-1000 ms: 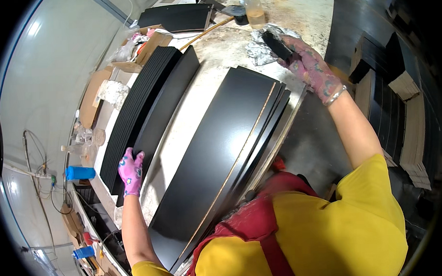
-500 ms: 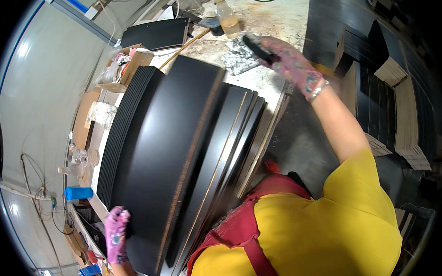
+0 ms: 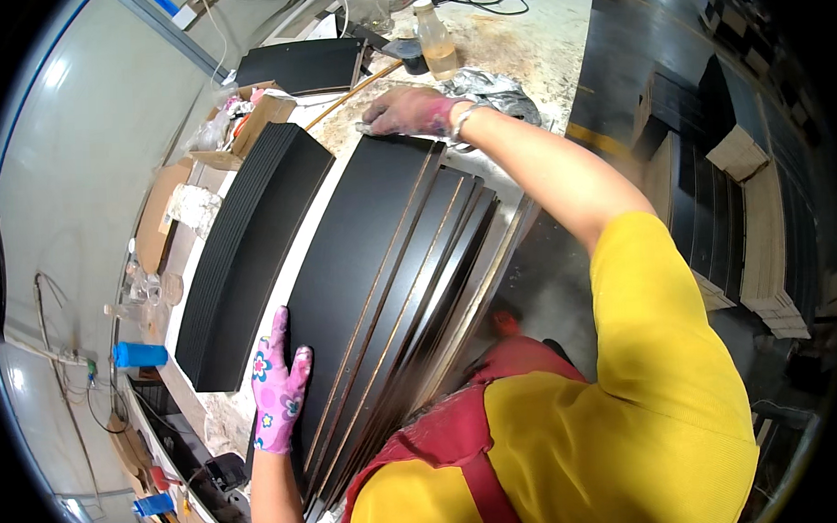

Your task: The person wipes the edges and surfaces of black wooden panels with a small block or cloth, handling each panel from a stack one at a time.

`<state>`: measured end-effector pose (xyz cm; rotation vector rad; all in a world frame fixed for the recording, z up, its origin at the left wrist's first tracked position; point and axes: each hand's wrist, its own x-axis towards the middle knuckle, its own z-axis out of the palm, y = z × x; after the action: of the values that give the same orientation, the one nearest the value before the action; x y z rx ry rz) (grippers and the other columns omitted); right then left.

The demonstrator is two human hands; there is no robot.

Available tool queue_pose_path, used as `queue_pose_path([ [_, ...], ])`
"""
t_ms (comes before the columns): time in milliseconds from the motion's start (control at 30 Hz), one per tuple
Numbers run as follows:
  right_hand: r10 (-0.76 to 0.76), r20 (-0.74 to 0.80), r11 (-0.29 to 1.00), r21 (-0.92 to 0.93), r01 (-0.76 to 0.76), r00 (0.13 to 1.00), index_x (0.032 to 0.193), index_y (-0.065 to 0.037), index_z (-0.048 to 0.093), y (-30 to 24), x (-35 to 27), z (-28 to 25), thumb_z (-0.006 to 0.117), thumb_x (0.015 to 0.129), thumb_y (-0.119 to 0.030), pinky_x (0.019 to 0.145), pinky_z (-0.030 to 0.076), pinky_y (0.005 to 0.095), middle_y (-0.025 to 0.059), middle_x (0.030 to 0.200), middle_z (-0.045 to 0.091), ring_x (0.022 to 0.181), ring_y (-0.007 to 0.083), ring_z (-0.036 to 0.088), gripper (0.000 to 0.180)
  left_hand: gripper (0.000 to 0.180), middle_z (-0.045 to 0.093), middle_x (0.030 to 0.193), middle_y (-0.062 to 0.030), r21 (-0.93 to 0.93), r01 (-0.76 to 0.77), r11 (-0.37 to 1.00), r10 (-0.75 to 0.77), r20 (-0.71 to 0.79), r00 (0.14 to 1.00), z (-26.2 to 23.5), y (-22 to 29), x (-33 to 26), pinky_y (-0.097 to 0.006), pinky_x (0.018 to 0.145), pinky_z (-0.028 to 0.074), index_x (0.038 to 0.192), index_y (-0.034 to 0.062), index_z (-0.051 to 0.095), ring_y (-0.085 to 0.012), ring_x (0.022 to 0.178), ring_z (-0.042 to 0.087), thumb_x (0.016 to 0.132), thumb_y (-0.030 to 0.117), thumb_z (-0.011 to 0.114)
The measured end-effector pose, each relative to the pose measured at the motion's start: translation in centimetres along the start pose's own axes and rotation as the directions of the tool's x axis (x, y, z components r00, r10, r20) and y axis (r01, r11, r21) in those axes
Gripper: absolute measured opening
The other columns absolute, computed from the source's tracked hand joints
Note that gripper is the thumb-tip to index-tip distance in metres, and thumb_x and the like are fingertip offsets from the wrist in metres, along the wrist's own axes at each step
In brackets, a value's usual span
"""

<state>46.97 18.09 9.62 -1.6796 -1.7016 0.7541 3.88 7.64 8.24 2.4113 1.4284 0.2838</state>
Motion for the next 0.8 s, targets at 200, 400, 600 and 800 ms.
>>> queue_pose_path([
  [200, 0.218, 0.216, 0.966, 0.092, -0.242, 0.952, 0.120, -0.007, 0.072, 1.5, -8.1, -7.0, 0.079, 0.081, -0.022, 0.066, 0.049, 0.0234, 0.0024, 0.101, 0.073, 0.078, 0.0091, 0.061, 0.043, 0.067, 0.061, 0.118, -0.0265, 0.012, 0.027, 1.000, -0.027, -0.017, 1.000, 0.0, 0.3, 0.4, -0.048, 0.094, 0.047, 0.154, 0.0201, 0.039, -0.0432, 0.104, 0.060, 0.092, 0.033, 0.062],
  [400, 0.120, -0.001, 0.993, 0.010, -0.120, 0.993, 0.128, -0.005, 0.066, -0.7, -11.1, -6.5, 0.065, 0.092, -0.014, 0.101, 0.045, 0.0275, 0.0062, 0.128, 0.065, 0.117, 0.0145, 0.058, 0.037, 0.063, 0.053, 0.141, -0.0242, -0.094, 0.033, 0.995, -0.027, 0.065, 0.997, -2.8, -1.6, -1.7, -0.044, 0.111, 0.037, 0.153, 0.0102, 0.037, -0.0418, 0.131, 0.049, 0.098, 0.033, 0.059],
  [600, -0.431, 0.083, 0.901, -0.021, 0.434, 0.898, 0.128, -0.005, 0.064, -7.4, -13.9, 1.5, 0.063, 0.089, 0.001, 0.107, 0.042, 0.0321, 0.0096, 0.130, 0.060, 0.118, 0.0215, 0.058, 0.039, 0.067, 0.058, 0.139, -0.0185, -0.243, 0.328, 0.913, -0.280, 0.214, 0.936, -8.3, -10.8, -10.4, -0.041, 0.107, 0.042, 0.145, 0.0104, 0.048, -0.0342, 0.129, 0.055, 0.100, 0.060, 0.047],
  [800, -0.836, 0.395, 0.387, -0.067, 0.920, 0.380, 0.120, -0.013, 0.066, -21.5, -14.4, 17.2, 0.068, 0.081, -0.001, 0.078, 0.055, 0.0407, 0.0146, 0.105, 0.065, 0.090, 0.0339, 0.065, 0.041, 0.051, 0.063, 0.132, -0.0151, -0.236, 0.457, 0.858, -0.441, 0.122, 0.889, -5.8, -13.1, -18.9, -0.036, 0.105, 0.043, 0.138, 0.0082, 0.056, -0.0293, 0.123, 0.059, 0.104, 0.045, 0.050],
])
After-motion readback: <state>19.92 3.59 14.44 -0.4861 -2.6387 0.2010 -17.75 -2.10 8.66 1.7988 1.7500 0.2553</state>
